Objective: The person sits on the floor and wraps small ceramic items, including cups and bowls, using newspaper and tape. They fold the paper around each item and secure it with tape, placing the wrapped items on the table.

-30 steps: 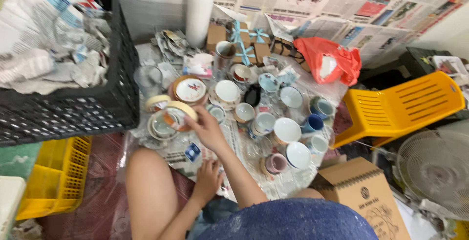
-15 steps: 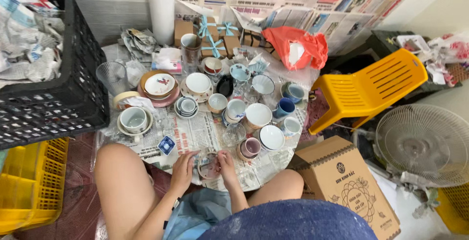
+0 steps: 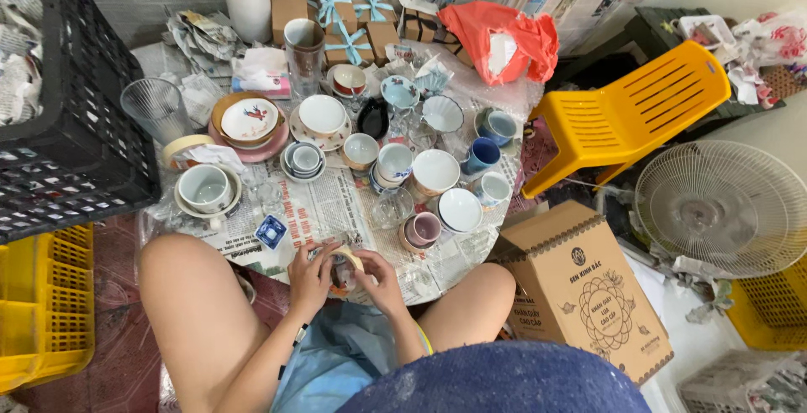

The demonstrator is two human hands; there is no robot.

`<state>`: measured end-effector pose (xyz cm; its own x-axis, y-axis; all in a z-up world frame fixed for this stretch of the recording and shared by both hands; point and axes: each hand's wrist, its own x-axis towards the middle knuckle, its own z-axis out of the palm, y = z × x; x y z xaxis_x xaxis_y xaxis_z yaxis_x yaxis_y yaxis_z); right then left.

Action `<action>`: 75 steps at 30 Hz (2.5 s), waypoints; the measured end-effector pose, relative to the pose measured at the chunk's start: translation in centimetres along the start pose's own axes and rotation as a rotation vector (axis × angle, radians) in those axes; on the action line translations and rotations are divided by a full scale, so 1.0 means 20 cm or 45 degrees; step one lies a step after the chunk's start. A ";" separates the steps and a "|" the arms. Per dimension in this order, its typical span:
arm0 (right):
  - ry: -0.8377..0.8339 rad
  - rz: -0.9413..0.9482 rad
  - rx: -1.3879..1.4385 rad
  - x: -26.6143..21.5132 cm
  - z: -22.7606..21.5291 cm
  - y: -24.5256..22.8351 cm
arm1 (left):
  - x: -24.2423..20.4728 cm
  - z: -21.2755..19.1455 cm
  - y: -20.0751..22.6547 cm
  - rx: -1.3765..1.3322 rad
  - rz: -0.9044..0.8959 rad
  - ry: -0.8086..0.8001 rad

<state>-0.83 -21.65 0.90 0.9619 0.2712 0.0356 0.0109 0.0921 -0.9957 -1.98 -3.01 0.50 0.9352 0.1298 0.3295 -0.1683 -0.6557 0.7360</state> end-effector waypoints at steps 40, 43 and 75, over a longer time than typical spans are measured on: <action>0.128 -0.473 -0.919 -0.02 0.12 -0.31 | -0.01 -0.04 -0.08 -0.203 0.019 -0.381; 0.180 -0.488 -0.817 -0.01 0.15 -0.31 | -0.03 -0.04 -0.10 -0.289 0.066 -0.382; 0.324 -0.311 -0.977 -0.04 0.29 -0.37 | -0.10 0.04 -0.12 -0.215 0.107 -0.315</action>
<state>-3.29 -17.01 8.66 0.9396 0.0960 0.3286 0.3209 -0.5812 -0.7478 -3.28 -2.28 -2.40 0.9598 -0.1180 0.2547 -0.2782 -0.5208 0.8071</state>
